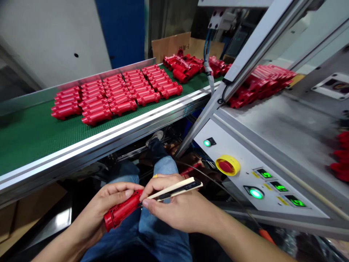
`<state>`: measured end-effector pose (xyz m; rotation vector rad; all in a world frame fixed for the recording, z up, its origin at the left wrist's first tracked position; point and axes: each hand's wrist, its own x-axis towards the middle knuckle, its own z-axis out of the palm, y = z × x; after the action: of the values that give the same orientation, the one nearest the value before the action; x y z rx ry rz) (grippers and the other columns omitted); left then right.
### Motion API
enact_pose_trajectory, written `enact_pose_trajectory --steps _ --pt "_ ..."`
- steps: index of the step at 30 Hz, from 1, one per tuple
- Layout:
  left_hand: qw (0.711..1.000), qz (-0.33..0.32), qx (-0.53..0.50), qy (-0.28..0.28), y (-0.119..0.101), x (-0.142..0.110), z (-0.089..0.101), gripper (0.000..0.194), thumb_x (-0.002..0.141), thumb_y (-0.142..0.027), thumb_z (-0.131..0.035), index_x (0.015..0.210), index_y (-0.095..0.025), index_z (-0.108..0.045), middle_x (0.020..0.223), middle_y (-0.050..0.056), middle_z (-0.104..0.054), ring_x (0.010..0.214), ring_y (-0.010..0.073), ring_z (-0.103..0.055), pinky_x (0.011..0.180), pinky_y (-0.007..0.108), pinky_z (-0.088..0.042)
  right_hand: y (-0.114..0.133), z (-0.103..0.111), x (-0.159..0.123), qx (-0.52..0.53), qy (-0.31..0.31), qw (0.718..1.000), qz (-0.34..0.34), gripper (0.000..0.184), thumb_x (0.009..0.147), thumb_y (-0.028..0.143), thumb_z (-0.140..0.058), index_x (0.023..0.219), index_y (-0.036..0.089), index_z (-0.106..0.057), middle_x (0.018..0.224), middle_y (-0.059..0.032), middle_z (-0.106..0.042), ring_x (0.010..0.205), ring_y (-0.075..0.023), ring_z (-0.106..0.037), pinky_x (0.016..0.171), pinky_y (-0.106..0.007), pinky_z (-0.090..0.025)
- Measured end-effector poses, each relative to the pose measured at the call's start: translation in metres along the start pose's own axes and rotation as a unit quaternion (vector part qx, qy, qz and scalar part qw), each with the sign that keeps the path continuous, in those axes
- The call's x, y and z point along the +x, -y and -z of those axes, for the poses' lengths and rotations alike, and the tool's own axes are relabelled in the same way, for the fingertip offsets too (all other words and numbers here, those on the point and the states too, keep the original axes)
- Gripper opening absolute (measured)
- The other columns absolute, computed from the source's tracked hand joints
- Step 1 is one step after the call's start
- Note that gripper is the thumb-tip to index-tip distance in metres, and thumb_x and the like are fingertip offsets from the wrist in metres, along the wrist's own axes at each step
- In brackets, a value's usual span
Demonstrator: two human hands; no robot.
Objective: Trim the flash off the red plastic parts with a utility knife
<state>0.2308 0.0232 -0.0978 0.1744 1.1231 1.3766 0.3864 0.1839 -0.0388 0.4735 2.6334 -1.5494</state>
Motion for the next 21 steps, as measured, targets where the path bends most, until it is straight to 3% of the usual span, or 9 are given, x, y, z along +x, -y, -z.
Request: enact_pose_trajectory --steps 8,11,21 --pt "1.000 -0.001 -0.006 0.007 0.002 0.002 0.000 0.031 0.078 -0.033 -0.086 0.099 -0.010 -0.082 0.082 0.011 -0.080 0.072 0.0161 -0.070 0.068 0.022 -0.050 0.002 -0.001 0.005 0.028 0.040 0.997 -0.058 0.017 0.092 0.029 -0.065 0.098 0.018 -0.077 0.092 -0.0016 -0.073 0.072 -0.0061 -0.066 0.069 -0.015 -0.050" --pt "1.000 0.000 -0.004 0.006 0.002 0.002 0.000 0.031 0.078 -0.033 -0.087 0.099 -0.010 -0.082 0.082 0.011 -0.080 0.071 0.0154 -0.070 0.068 0.022 -0.050 0.005 0.000 0.007 0.015 0.046 0.997 -0.064 0.017 0.092 0.028 -0.065 0.097 0.017 -0.077 0.085 -0.0014 -0.072 0.071 -0.0067 -0.066 0.068 -0.015 -0.050" --pt "1.000 0.000 -0.002 0.023 0.001 0.002 -0.001 0.030 0.075 -0.032 -0.089 0.097 -0.011 -0.084 0.083 0.011 -0.081 0.070 0.0145 -0.069 0.067 0.020 -0.050 0.016 0.009 0.011 -0.051 0.067 0.996 -0.008 0.016 0.091 0.026 -0.065 0.090 0.016 -0.077 0.081 0.0008 -0.072 0.071 -0.0052 -0.063 0.073 -0.016 -0.046"
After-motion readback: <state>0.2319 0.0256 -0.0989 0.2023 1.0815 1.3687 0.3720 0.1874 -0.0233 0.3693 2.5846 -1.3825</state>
